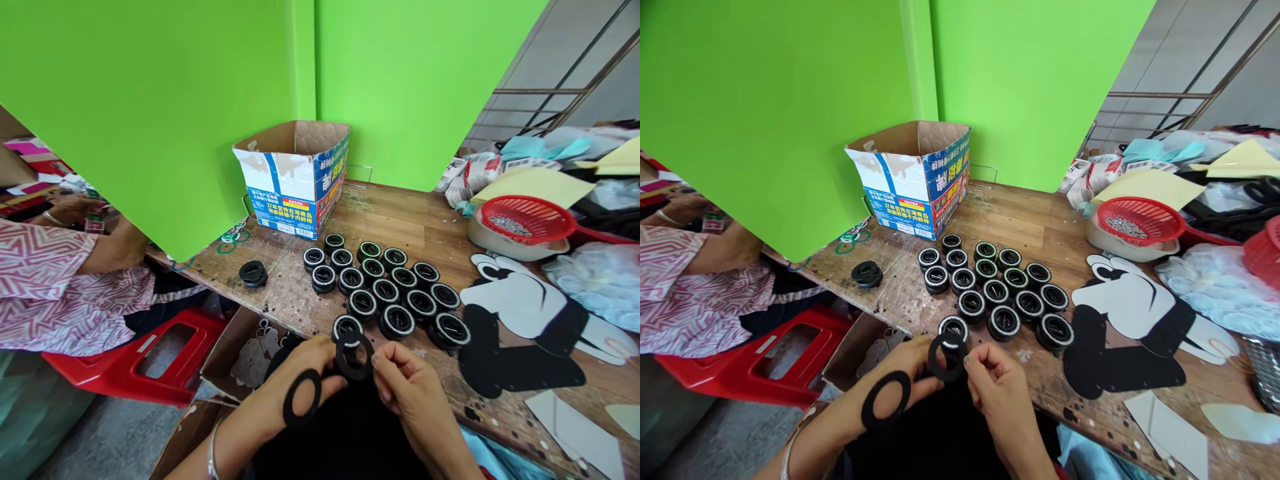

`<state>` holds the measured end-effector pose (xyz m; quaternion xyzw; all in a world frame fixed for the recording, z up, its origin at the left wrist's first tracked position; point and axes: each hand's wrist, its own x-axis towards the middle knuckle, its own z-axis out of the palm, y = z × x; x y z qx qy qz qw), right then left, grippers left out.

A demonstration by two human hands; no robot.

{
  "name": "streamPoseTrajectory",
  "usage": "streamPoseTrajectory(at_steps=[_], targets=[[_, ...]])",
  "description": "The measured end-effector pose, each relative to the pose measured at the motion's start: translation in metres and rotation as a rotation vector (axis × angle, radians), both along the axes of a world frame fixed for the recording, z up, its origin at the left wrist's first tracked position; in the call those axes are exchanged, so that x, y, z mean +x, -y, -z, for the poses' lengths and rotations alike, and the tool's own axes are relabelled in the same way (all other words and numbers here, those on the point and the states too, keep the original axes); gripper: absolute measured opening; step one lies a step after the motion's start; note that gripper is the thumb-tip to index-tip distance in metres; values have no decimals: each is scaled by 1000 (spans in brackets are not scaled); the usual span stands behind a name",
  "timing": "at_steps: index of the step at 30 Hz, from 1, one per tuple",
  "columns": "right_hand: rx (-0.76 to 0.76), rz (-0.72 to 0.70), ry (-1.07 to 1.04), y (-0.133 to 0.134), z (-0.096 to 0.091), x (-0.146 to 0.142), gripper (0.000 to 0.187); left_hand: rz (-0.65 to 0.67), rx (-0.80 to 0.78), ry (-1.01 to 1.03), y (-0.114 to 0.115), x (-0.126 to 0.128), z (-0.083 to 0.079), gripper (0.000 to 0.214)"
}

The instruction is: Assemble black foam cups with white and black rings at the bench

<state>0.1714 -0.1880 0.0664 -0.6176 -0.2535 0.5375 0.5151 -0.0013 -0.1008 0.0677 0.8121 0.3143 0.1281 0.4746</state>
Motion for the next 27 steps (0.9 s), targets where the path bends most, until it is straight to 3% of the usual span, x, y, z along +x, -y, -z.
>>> streamPoseTrajectory(at_steps=[1, 3, 6, 9, 16, 27], targets=[[-2, 52, -16, 0, 3, 0, 43, -97, -35, -8, -6, 1, 4, 3], [16, 138, -17, -1, 11, -1, 40, -324, -134, 48, -18, 6, 12, 12], [88, 206, 34, -6, 23, -3, 31, -564, -425, 236, -30, 19, 22, 20], [123, 217, 3, -12, 31, -4, 26, -556, -665, 300, -30, 31, 26, 31], [64, 213, -49, -18, 23, 4, 21, -533, -855, 346, -6, 26, 27, 46], [-1, 221, -1, -19, 25, 0, 25, -499, -920, 449, -3, 22, 27, 41]])
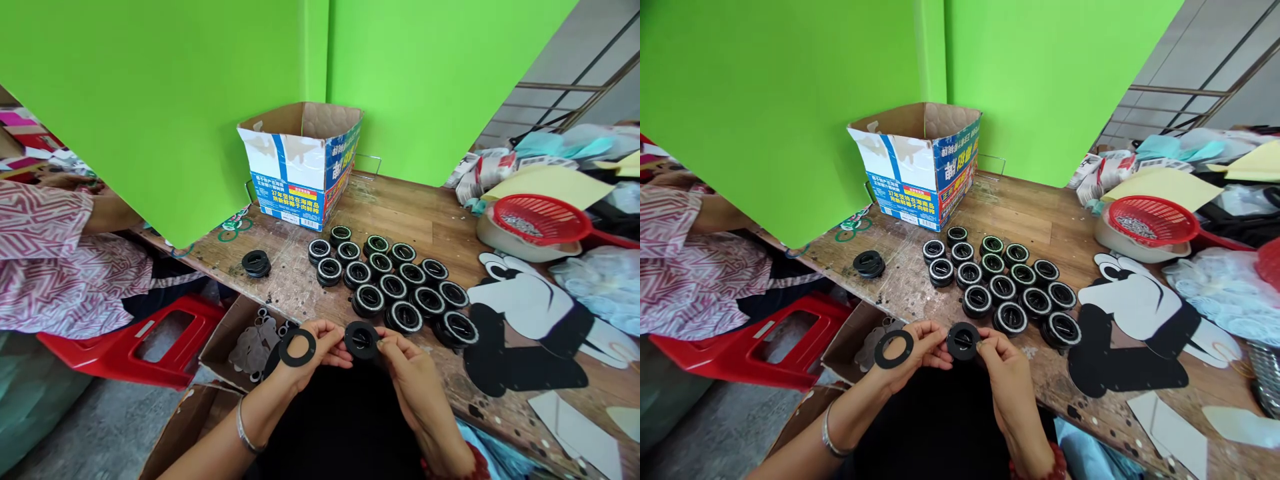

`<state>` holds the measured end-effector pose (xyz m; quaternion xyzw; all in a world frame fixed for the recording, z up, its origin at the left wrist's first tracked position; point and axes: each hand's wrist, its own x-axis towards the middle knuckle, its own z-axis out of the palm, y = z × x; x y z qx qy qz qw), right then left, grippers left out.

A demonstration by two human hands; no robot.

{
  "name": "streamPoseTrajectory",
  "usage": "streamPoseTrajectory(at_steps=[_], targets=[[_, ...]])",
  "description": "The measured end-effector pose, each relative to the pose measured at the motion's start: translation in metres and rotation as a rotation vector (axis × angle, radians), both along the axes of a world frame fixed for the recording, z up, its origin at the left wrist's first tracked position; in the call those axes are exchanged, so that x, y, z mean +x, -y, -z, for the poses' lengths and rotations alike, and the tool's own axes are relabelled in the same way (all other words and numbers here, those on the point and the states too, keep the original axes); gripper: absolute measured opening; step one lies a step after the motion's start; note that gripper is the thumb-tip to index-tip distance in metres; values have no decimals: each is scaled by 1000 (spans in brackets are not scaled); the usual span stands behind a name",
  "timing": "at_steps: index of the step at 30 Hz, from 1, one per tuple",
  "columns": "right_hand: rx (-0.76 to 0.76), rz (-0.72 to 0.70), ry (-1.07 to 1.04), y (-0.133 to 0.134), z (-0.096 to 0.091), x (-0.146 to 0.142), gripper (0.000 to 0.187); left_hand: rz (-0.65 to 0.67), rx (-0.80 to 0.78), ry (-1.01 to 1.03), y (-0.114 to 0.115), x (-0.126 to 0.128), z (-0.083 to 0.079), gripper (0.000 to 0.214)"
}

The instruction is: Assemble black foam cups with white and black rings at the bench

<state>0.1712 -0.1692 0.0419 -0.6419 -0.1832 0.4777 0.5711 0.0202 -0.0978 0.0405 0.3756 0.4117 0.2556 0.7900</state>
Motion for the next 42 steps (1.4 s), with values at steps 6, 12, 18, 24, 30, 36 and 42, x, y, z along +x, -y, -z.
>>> streamPoseTrajectory(at_steps=[6, 12, 18, 24, 30, 36, 42], targets=[[0, 3, -14, 0, 1, -1, 23, -6, -6, 12, 1, 0, 1, 39], [3, 19, -1, 0, 4, -1, 26, 0, -8, -1, 1, -1, 5, 37], [13, -5, 79, 0, 6, -2, 27, 12, 10, -21, 2, 0, 1, 36], [34, -133, 670, 2, 0, 1, 26, 32, 37, -61, -2, 2, -1, 29], [-109, -326, 828, 6, -2, 14, 33, 115, 50, -71, -11, 5, -3, 34], [-153, -350, 207, -5, 1, 10, 54, 271, 32, -120, -26, 17, -1, 29], [-136, -291, 230, -17, 7, 6, 51, 248, 86, -181, -27, 31, -1, 30]])
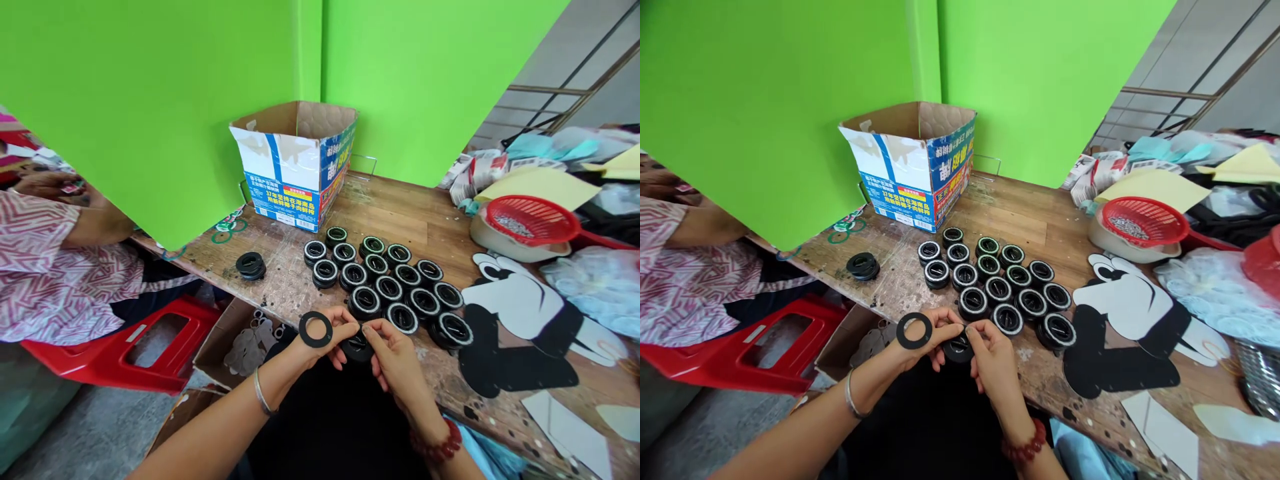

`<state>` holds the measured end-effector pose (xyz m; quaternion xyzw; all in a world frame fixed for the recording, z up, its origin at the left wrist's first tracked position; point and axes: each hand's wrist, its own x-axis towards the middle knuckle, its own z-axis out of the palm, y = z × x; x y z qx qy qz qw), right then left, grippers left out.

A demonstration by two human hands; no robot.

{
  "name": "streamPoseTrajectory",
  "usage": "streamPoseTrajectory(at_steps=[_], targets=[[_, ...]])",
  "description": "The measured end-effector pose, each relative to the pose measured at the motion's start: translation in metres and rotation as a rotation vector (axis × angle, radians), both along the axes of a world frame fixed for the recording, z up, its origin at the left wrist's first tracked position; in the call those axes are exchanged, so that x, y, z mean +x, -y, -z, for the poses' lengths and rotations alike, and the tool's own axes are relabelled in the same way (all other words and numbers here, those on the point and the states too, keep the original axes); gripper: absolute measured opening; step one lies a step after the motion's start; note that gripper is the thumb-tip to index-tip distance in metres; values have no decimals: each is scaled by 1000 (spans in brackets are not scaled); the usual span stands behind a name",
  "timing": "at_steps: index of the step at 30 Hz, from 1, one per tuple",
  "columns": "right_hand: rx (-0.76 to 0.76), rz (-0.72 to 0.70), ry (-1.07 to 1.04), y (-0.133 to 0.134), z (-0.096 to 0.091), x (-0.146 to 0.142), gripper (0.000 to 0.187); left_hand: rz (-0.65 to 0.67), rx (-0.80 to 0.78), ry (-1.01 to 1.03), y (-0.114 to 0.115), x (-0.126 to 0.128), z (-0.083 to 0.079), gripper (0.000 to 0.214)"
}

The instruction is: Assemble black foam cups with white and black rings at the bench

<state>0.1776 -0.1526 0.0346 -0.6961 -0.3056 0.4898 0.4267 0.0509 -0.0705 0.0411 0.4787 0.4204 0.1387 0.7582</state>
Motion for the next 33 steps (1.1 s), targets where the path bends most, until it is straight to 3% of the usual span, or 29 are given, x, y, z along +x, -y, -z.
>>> streamPoseTrajectory(at_steps=[5, 8, 12, 15, 17, 19, 21, 23, 25, 27, 30, 33], targets=[[25, -12, -24, 5, 3, 1, 63, -99, -3, 48, 12, -6, 1, 48], [87, 8, -54, 13, 2, -1, 68, -258, -2, 82, -1, -29, -2, 48], [150, -75, 43, 16, 2, -7, 62, -621, 210, -34, -45, -74, -11, 40], [186, -155, 105, 13, 3, -15, 55, -715, 312, -98, -71, -97, -10, 36], [201, -200, 144, 12, 3, -21, 51, -773, 387, -141, -74, -101, -5, 36], [205, -249, 179, 13, 4, -25, 48, -824, 584, -212, -68, -96, 1, 35], [209, -279, 208, 15, 5, -27, 47, -754, 827, -287, -57, -84, 5, 25], [212, -294, 226, 17, 5, -27, 46, -531, 1004, -329, -49, -66, 6, 18], [213, -296, 229, 18, 5, -27, 45, -301, 1075, -361, -48, -47, 4, 27], [213, -284, 228, 19, 5, -25, 45, -166, 1120, -418, -53, -32, 0, 37], [210, -251, 225, 25, 4, -20, 45, -95, 1119, -456, -60, -22, -5, 26], [204, -201, 203, 33, 4, -12, 46, -79, 1096, -437, -50, -25, -9, 14]])
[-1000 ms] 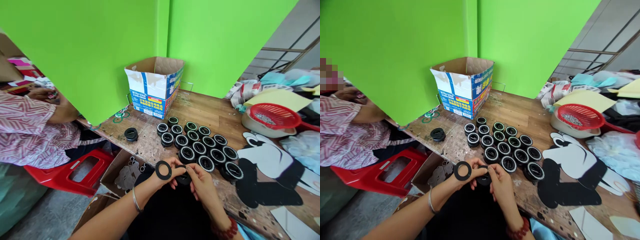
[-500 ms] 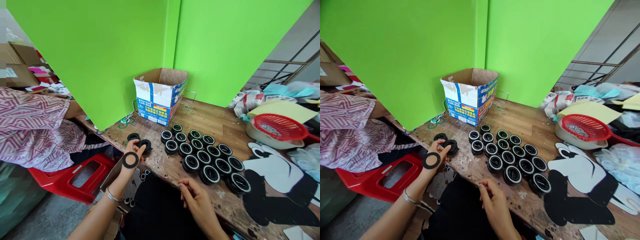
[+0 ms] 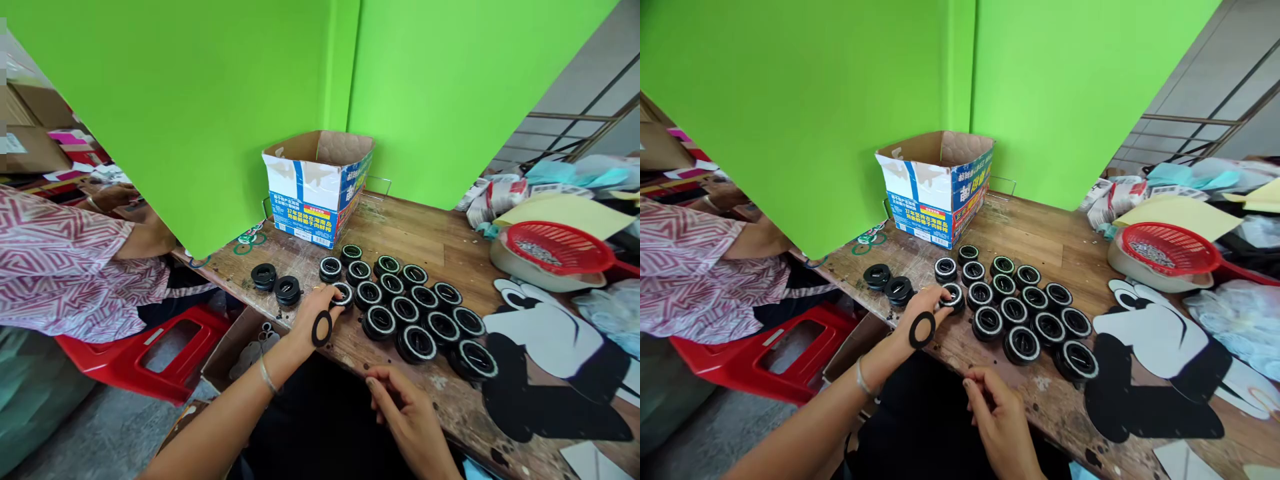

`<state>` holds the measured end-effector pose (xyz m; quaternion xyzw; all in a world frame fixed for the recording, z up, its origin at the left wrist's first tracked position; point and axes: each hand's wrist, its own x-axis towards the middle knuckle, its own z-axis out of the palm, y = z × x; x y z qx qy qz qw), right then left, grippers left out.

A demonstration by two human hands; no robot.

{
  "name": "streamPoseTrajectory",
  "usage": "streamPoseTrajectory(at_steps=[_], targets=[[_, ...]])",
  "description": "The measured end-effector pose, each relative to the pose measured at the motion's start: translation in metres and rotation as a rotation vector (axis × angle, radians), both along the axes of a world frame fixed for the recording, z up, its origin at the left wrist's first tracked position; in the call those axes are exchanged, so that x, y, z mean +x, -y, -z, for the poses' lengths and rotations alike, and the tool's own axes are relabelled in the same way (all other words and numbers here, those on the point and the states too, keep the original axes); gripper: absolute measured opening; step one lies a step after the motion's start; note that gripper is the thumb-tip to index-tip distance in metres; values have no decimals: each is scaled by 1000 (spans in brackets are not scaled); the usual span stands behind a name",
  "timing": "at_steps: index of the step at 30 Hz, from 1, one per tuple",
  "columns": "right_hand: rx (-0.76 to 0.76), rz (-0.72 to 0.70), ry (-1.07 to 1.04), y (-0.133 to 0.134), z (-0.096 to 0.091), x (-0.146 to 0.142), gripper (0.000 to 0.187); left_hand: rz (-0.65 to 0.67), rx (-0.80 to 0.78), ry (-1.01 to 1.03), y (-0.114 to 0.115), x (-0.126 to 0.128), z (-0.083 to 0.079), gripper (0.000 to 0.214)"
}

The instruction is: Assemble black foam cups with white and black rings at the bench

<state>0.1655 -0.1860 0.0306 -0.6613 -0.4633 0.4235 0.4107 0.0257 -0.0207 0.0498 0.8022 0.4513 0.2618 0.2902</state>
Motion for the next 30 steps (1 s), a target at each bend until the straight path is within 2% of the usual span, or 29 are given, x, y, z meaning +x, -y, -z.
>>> streamPoseTrajectory(at_steps=[3, 6, 8, 10, 14, 16, 19, 21, 23, 25, 27, 28, 30], targets=[[-3, 75, -39, 6, -2, 7, 46, 22, -123, 73, 31, -4, 0, 15], [27, 116, -60, 6, -9, 6, 42, 39, -348, 207, 62, -1, 2, 30], [61, 104, -60, 5, -17, 0, 38, 8, -471, 315, 72, 3, 2, 41], [59, 75, -85, 4, -26, -7, 38, -54, -515, 399, 75, 7, 2, 41], [-130, -20, -279, 3, -35, -22, 51, -153, -372, 369, 76, 9, 0, 34], [-205, -50, -359, 1, -36, -27, 55, -148, -252, 292, 78, 8, -1, 36], [-225, -42, -383, -1, -36, -31, 50, -116, -118, 212, 82, 7, -1, 39], [-130, 2, -310, 0, -39, -33, 42, -109, -66, 192, 82, 7, -2, 39], [94, 10, -140, 5, -46, -34, 31, -122, -39, 179, 77, 6, -3, 39], [377, -68, 29, 13, -55, -33, 22, -161, -33, 173, 67, 4, -3, 38], [555, -134, 87, 18, -63, -30, 17, -205, -78, 186, 56, 1, -2, 33], [566, -113, 81, 19, -66, -26, 17, -214, -150, 209, 51, -1, -1, 28], [453, 20, 41, 16, -67, -17, 21, -186, -398, 293, 43, -3, 2, 18]])
